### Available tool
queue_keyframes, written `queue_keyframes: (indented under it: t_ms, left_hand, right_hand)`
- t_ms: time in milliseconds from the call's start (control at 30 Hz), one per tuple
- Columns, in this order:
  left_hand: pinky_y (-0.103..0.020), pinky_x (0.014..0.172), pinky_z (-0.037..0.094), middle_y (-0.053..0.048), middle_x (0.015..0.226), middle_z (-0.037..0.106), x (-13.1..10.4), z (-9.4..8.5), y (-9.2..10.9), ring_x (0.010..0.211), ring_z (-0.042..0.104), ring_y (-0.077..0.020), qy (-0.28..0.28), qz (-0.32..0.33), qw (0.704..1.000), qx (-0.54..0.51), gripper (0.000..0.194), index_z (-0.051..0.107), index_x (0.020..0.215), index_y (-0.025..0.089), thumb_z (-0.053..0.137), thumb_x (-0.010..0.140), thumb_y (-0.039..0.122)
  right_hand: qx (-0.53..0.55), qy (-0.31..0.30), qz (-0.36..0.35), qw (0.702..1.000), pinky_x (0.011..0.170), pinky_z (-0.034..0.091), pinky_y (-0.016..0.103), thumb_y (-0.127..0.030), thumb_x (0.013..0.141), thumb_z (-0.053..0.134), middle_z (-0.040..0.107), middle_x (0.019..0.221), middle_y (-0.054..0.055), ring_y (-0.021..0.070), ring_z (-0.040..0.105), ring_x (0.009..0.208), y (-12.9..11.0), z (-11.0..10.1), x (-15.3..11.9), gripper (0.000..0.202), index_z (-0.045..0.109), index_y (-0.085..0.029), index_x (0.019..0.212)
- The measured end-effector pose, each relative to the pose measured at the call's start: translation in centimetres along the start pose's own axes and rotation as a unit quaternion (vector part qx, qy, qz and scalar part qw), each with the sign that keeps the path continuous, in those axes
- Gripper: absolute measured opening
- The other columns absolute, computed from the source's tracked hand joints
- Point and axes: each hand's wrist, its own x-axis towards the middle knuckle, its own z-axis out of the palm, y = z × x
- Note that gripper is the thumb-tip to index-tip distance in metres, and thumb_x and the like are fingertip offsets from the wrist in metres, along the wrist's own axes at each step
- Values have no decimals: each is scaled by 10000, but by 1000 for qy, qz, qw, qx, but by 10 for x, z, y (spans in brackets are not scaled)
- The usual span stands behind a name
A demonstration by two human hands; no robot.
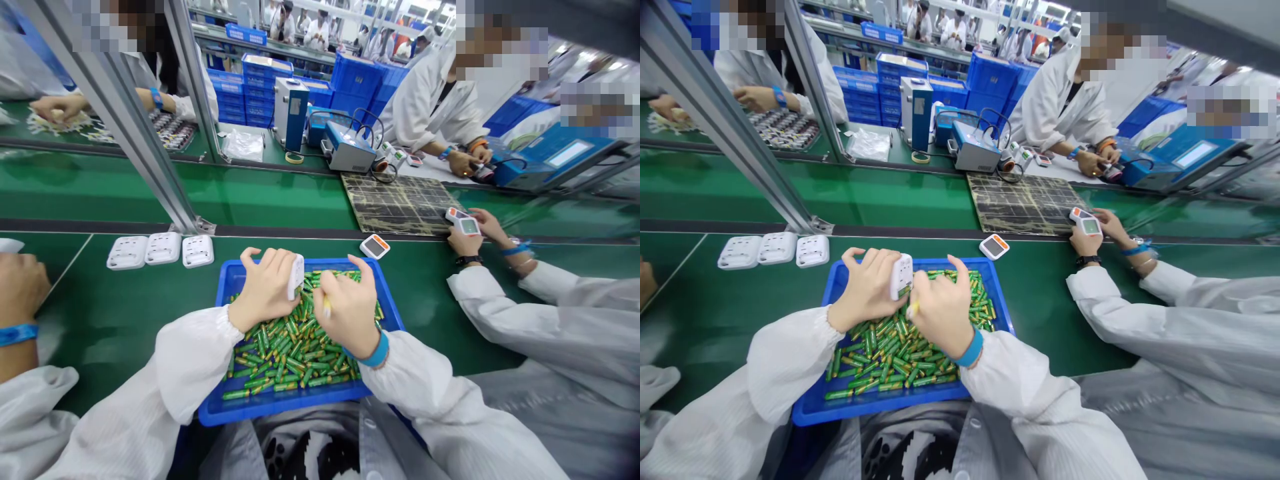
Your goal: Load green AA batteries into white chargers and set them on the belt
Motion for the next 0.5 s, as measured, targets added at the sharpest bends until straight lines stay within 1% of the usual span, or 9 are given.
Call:
queue_keyframes:
  t_ms: [33, 100, 167, 200, 233, 300, 367, 500]
  left_hand:
    - [-524, 887, 265, -141, 1103, 645, 0, 0, -1, 999, 561, -329, 9, -20, 1000, -6, 529, 527, 1141, 151, 679, 684, 370]
    - [-503, 871, 277, -138, 1081, 638, 0, -1, -1, 995, 554, -331, 16, -51, 998, -21, 580, 514, 1128, 154, 706, 644, 409]
    - [-491, 873, 280, -122, 1073, 638, 1, -2, -1, 992, 554, -321, 8, -64, 997, -39, 581, 503, 1119, 170, 713, 634, 411]
    - [-487, 877, 281, -113, 1070, 638, 1, -2, 0, 991, 554, -315, 3, -69, 996, -50, 581, 499, 1113, 177, 718, 628, 410]
    - [-483, 880, 283, -103, 1067, 637, 1, -3, 0, 990, 554, -310, 2, -76, 995, -62, 588, 495, 1108, 181, 727, 621, 415]
    - [-476, 886, 286, -89, 1065, 634, 2, -4, 1, 992, 551, -302, 5, -90, 992, -85, 620, 490, 1106, 182, 754, 602, 429]
    - [-473, 894, 284, -78, 1070, 631, 2, -4, 1, 999, 549, -295, 8, -101, 989, -104, 650, 489, 1106, 184, 780, 584, 440]
    - [-468, 910, 284, -71, 1093, 625, 3, -2, 0, 1009, 549, -285, 7, -120, 983, -135, 674, 492, 1104, 194, 810, 567, 451]
  right_hand:
    - [20, 4, 39, 999, 1071, 351, 505, -134, 709, 559, 360, 479, -82, 127, 333, 482, 6, 0, 2, 211, 400, -250, 632]
    - [113, 11, 116, 987, 1040, 389, 496, -155, 695, 564, 388, 461, -84, 128, 345, 476, 18, 1, 7, 229, 380, -249, 596]
    - [237, 18, 178, 955, 1024, 427, 474, -175, 705, 573, 401, 415, -101, 119, 348, 438, 25, 0, 11, 253, 370, -250, 574]
    - [289, 24, 196, 937, 1036, 429, 472, -183, 710, 583, 397, 385, -114, 111, 339, 409, 27, -1, 13, 261, 375, -251, 568]
    - [327, 30, 205, 922, 1056, 420, 476, -191, 713, 597, 388, 359, -128, 100, 324, 381, 28, -2, 14, 265, 385, -251, 565]
    - [362, 42, 206, 908, 1093, 394, 489, -198, 706, 622, 398, 341, -141, 87, 318, 354, 28, -4, 14, 267, 405, -251, 561]
    - [366, 46, 202, 907, 1107, 383, 496, -193, 701, 631, 414, 344, -139, 87, 332, 356, 27, -5, 14, 267, 415, -251, 554]
    - [367, 45, 198, 908, 1091, 401, 502, -183, 708, 629, 440, 351, -133, 98, 349, 369, 30, -5, 14, 259, 430, -255, 558]
